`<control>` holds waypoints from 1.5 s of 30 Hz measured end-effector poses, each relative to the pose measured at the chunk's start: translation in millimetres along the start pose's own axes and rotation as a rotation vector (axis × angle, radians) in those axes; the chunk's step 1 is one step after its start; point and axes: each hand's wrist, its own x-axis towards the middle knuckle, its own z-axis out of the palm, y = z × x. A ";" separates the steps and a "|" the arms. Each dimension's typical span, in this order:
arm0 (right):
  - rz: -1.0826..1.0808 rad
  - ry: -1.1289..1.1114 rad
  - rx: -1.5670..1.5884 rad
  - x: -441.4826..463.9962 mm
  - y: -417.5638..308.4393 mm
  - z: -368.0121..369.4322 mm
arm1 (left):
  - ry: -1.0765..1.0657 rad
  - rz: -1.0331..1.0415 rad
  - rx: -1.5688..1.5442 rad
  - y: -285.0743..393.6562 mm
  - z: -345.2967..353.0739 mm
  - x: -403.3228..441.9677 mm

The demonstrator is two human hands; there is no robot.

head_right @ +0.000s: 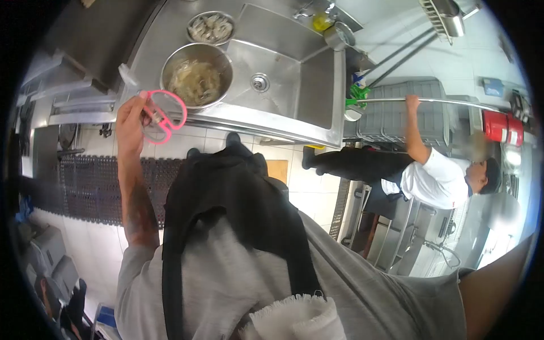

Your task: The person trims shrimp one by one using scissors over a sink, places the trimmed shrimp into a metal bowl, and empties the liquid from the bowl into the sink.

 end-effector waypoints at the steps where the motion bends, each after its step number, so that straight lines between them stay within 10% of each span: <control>1: -0.032 0.019 0.016 -2.6 -7.9 -4.1 | -0.021 0.023 0.012 -1.3 -2.2 1.0; 10: -0.431 0.116 0.429 -107.4 -80.7 -17.9 | -0.145 -0.064 -0.006 -21.0 46.8 23.7; 13: -0.072 -0.296 0.793 -212.7 -32.7 75.5 | -0.170 -0.008 0.168 -0.9 71.4 16.7; 15: -0.039 -0.498 0.397 -277.4 -29.1 140.1 | -0.121 0.037 0.208 -1.9 90.0 23.3; 22: 0.332 -0.314 0.375 -342.5 40.1 168.6 | -0.254 0.061 0.378 -21.8 192.7 44.9; 35: 0.226 -0.232 0.389 -348.4 136.9 174.7 | -0.459 -0.001 0.784 2.5 256.6 66.4; 40: 0.453 -0.854 0.843 -374.0 187.8 184.0 | -0.504 -0.078 1.349 -18.6 166.3 105.7; 45: 0.591 -0.785 1.418 -403.1 201.8 165.4 | -0.530 -0.051 1.456 -95.4 141.9 120.0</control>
